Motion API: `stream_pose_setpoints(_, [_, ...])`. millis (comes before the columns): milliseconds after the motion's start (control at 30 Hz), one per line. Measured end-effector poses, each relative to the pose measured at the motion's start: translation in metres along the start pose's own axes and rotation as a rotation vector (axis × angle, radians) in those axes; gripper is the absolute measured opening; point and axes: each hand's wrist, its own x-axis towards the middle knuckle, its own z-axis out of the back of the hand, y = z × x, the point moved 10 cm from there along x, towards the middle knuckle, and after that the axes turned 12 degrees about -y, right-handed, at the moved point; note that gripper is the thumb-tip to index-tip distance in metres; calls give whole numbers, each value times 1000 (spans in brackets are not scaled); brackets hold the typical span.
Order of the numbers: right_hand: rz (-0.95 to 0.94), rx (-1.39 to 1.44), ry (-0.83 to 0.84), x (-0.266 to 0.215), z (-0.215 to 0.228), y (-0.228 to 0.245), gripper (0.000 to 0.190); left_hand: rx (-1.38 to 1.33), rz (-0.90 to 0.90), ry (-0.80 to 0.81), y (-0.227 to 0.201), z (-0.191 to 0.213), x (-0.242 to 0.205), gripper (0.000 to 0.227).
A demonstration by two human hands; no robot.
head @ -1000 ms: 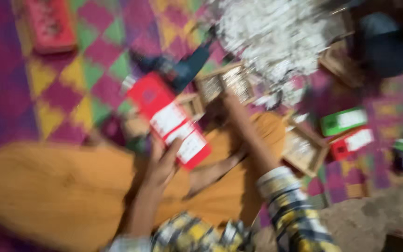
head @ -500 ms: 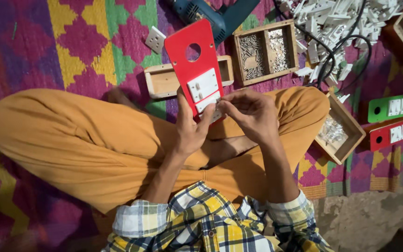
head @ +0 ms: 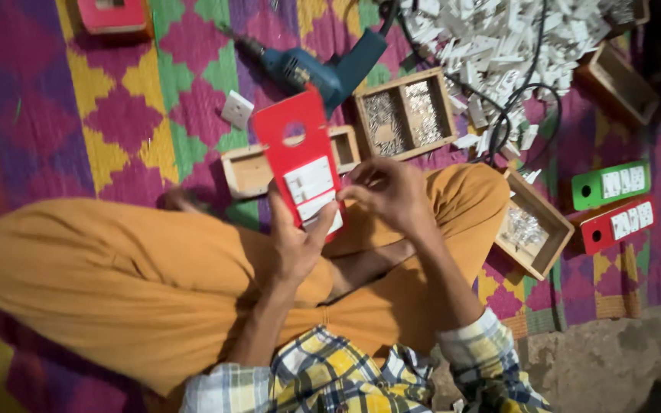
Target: The person sits on the floor and assembles red electrical switch boards by inserting white switch modules into cutouts and securing them with screws. They handle multiple boards, using a power drill to tighten screws and occasionally placing finished units aside.
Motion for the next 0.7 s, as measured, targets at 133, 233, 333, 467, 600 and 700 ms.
stream_pose_setpoints(133, [220, -421, -182, 75, 42, -66, 10, -52, 137, -152, 14, 20, 0, 70])
stream_pose_setpoints(233, [296, -607, -73, 127, 42, -118, 12, -212, 226, -123, 12, 12, 11, 76])
stream_pose_setpoints(333, [598, -515, -108, 128, 38, -115, 11, -345, 370, -88, 10, 4, 14, 76])
stream_pose_setpoints(467, [348, -500, -45, 128, 47, -140, 14, -490, 519, 13, 19, -7, 9, 70])
stream_pose_setpoints(600, [277, -528, -95, 119, 62, -111, 17, -672, 672, 119, 42, -7, -3, 60])
stream_pose_setpoints(700, [242, -2, -271, 79, 77, -56, 13, -897, 865, 161, 60, -8, -21, 50])
